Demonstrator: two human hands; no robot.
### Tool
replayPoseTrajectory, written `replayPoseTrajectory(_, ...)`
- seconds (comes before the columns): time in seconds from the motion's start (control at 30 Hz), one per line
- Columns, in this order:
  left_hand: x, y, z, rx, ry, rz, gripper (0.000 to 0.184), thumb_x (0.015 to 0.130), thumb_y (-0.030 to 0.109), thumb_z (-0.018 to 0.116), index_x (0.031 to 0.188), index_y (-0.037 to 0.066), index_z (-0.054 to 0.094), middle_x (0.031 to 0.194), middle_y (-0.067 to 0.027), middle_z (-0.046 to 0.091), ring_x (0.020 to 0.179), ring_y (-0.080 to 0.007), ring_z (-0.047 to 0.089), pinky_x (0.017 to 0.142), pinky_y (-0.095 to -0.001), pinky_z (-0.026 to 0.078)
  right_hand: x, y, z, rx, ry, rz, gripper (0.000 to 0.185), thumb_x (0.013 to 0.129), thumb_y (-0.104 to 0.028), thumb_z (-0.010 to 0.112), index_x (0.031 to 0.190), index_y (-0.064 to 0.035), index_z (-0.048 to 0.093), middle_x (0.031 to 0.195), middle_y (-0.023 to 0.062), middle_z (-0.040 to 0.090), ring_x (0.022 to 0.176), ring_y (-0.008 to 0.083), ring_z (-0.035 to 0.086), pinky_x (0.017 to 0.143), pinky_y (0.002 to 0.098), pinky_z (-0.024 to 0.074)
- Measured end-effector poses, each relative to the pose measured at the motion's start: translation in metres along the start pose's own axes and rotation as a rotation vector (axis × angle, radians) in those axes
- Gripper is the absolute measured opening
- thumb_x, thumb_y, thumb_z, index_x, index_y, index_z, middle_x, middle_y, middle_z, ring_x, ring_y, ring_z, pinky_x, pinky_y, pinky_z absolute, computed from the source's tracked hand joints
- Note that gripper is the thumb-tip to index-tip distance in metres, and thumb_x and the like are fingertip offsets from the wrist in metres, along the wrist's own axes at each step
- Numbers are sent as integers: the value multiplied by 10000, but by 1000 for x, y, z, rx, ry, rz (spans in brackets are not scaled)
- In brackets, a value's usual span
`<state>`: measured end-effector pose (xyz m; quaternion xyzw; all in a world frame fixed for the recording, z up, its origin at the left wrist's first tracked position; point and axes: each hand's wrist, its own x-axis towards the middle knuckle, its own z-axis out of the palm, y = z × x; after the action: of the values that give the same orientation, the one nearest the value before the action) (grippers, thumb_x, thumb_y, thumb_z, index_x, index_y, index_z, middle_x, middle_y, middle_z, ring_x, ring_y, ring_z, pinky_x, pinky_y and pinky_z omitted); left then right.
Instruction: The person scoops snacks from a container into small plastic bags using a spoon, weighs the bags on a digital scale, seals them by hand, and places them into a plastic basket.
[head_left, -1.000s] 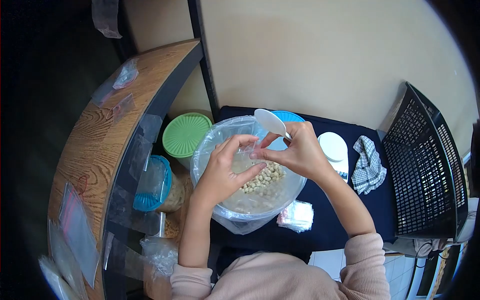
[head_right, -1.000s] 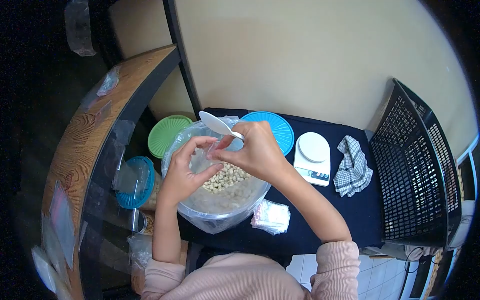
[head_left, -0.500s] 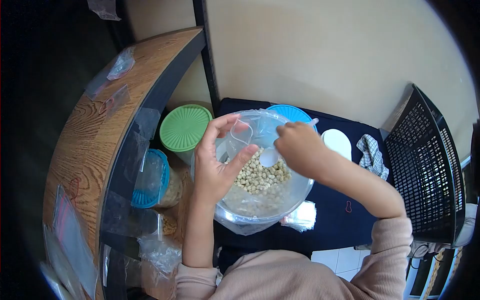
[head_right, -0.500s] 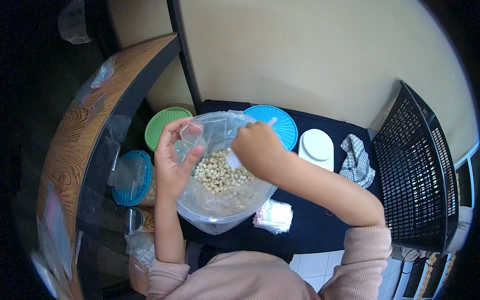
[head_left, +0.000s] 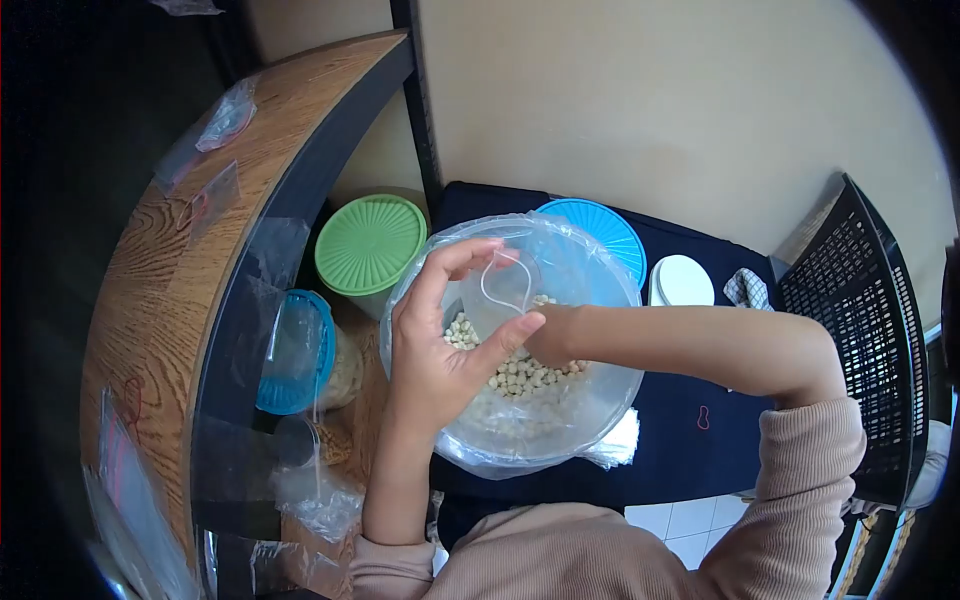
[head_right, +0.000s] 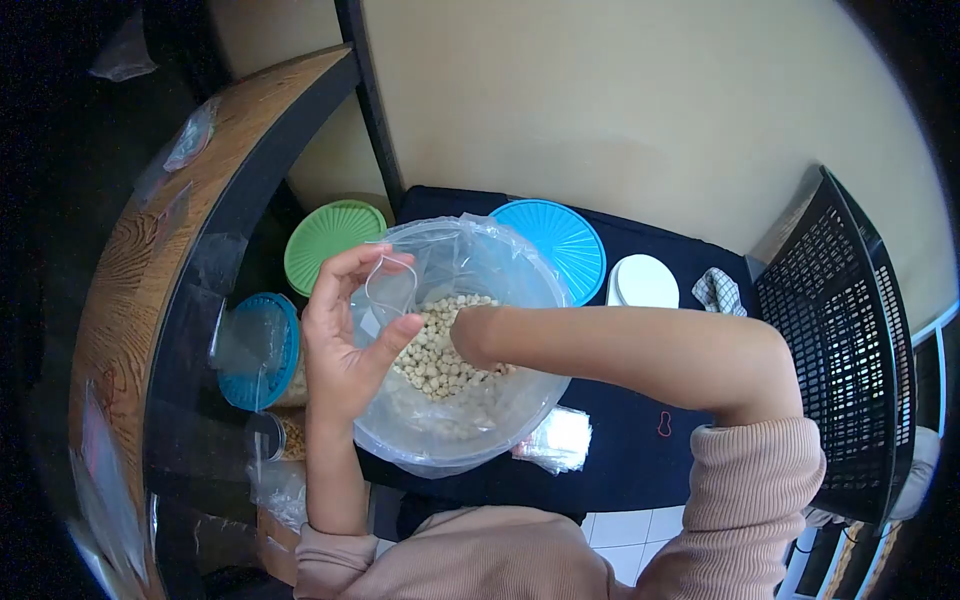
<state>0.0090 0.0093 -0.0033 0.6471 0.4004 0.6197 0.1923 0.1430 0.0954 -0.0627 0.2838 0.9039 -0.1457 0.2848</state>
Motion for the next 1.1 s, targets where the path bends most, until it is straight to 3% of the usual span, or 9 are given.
replayPoseTrajectory(0.03,0,0,0,4,-13,-3,483,681,229,758,1062,39,530,965,-105,624,931,-211,584,836,-330,434,8,3,4,-57,-13,-100,177,716,-108,579,801,13,676,890,152,649,819,295,623,710,367,489)
replayPoseTrajectory(0.2,0,-3,-1,-24,26,-16,487,681,225,758,1067,38,527,965,-104,626,930,-212,584,843,-335,430,81,-4,34,-217,-75,-222,194,716,-118,555,791,17,672,851,163,646,780,307,619,706,394,473)
replayPoseTrajectory(0.27,-1,-4,-2,-10,52,-1,493,682,221,757,1074,36,523,964,-105,626,928,-212,585,846,-336,429,71,-4,30,-265,-100,-253,199,716,-121,549,788,18,671,841,166,646,771,309,618,705,401,470)
replayPoseTrajectory(0.33,0,-5,-2,-12,104,36,510,687,205,753,1096,29,504,980,-113,619,945,-206,575,866,-337,417,37,8,18,143,74,-248,225,713,-129,513,790,17,666,796,205,631,755,329,614,695,413,463)
replayPoseTrajectory(0.57,1,-5,-4,-120,214,43,502,711,141,724,1123,8,469,1056,-140,569,1013,-205,523,940,-347,357,0,-2,-19,371,204,-214,243,727,-123,478,790,56,631,787,250,612,797,374,602,709,436,458)
replayPoseTrajectory(0.63,1,-4,-5,-143,248,53,504,717,122,712,1132,-2,456,1070,-143,553,1021,-206,508,950,-350,343,-16,-4,-27,510,370,-278,246,754,-122,461,788,74,605,777,260,603,805,392,594,713,442,456)
replayPoseTrajectory(0.87,-1,-2,-6,-226,317,83,505,725,123,703,1139,-5,445,1065,-134,543,1028,-205,494,944,-350,344,-70,-11,-67,523,475,-211,221,774,-98,451,805,81,577,794,275,586,781,393,583,712,434,456)
replayPoseTrajectory(0.97,-1,-3,-5,-191,313,80,490,724,131,703,1126,-3,455,1042,-125,551,1023,-201,495,934,-344,347,-95,-4,-77,461,440,-111,226,805,-100,449,885,61,586,834,221,610,820,342,592,731,401,452)
replayPoseTrajectory(1.1,0,0,-3,-45,149,-28,450,706,159,721,1076,22,505,959,-101,598,941,-181,538,884,-327,385,-136,-1,-94,448,434,22,237,826,-109,442,925,46,591,839,192,621,792,302,598,713,381,453)
